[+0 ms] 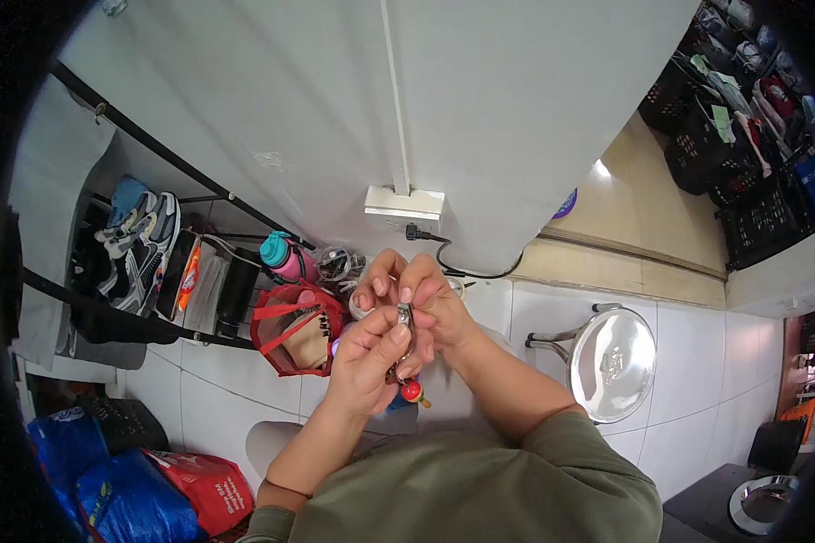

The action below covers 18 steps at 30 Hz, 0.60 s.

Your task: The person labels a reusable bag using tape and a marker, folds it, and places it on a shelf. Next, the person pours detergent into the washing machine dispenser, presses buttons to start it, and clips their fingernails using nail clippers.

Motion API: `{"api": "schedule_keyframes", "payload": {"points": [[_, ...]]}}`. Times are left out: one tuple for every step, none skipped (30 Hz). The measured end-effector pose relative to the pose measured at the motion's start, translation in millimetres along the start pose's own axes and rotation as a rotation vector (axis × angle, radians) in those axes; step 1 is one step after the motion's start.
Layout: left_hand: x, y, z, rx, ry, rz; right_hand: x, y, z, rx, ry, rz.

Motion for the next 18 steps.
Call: {"api": "schedule_keyframes", "payload": {"points": [[-0.1, -0.1, 0.1, -0.007, 0.0, 0.001, 0.7, 0.2, 0.7, -0.032, 0.003, 0.03], [-0.3, -0.1, -0.2, -0.006, 0.002, -0.001, 1.8, -1.3, 2.6, -0.064, 0.007, 0.06], [-0.3, -0.1, -0.6, -0.005, 0.005, -0.002, 2.5, -1.2, 3.6, -0.097, 0.01, 0.09], [-0.3, 0.0, -0.8, -0.003, 0.006, -0.004, 2.0, -1.2, 2.4, -0.099, 0.014, 0.089], [-0.5, 0.5, -0.8, -0.007, 0.011, -0.005, 1.1, -0.7, 0.7, -0.1, 0.018, 0.088], [-0.9, 1.3, -0.4, -0.011, 0.016, -0.007, 0.5, -0.5, -0.2, -0.101, 0.023, 0.087], [-1.1, 1.8, -0.3, -0.014, 0.02, -0.007, 0.6, -0.6, 0.3, -0.1, 0.025, 0.089], [-0.9, 1.6, -0.6, -0.012, 0.022, -0.009, 1.3, -1.0, 1.2, -0.1, 0.026, 0.09], [-0.7, 1.0, -1.4, -0.009, 0.023, -0.01, 1.8, -1.0, 1.7, -0.099, 0.027, 0.092], [-0.7, 0.5, -2.0, -0.007, 0.026, -0.012, 2.0, -1.5, 1.8, -0.081, 0.02, 0.071], [-0.9, 0.6, -2.3, -0.001, 0.027, -0.011, 1.5, -1.0, 0.8, -0.062, 0.013, 0.049], [-0.9, 0.9, -2.5, 0.005, 0.029, -0.01, 1.5, -1.5, 0.5, -0.043, 0.005, 0.027], [-0.9, 0.9, -2.7, 0.011, 0.03, -0.009, 1.3, -1.3, 0.3, -0.043, 0.004, 0.027], [-0.9, 0.6, -2.9, 0.007, 0.028, -0.007, 1.2, -1.2, 0.4, -0.043, 0.004, 0.028], [-0.8, 0.3, -3.2, 0.003, 0.026, -0.004, 1.0, -0.9, 0.3, -0.042, 0.003, 0.029], [-0.9, 0.3, -3.3, 0.0, 0.025, -0.001, 1.0, -1.0, 0.4, -0.055, -0.011, 0.024], [-0.9, 0.4, -3.5, 0.001, 0.028, -0.002, 0.8, -1.1, -0.5, -0.067, -0.026, 0.019], [-1.0, 0.6, -3.5, 0.003, 0.032, -0.003, 0.5, -1.3, -1.9, -0.079, -0.039, 0.013]]}}
Point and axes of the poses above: each hand's wrist, its own x-axis towards the middle knuckle, its own z-axis out of the palm, y = z × x, the point moved 9 cm from there along x, towards the middle knuckle, and after that the axes turned 11 degrees about -z, right-handed, at the moved point
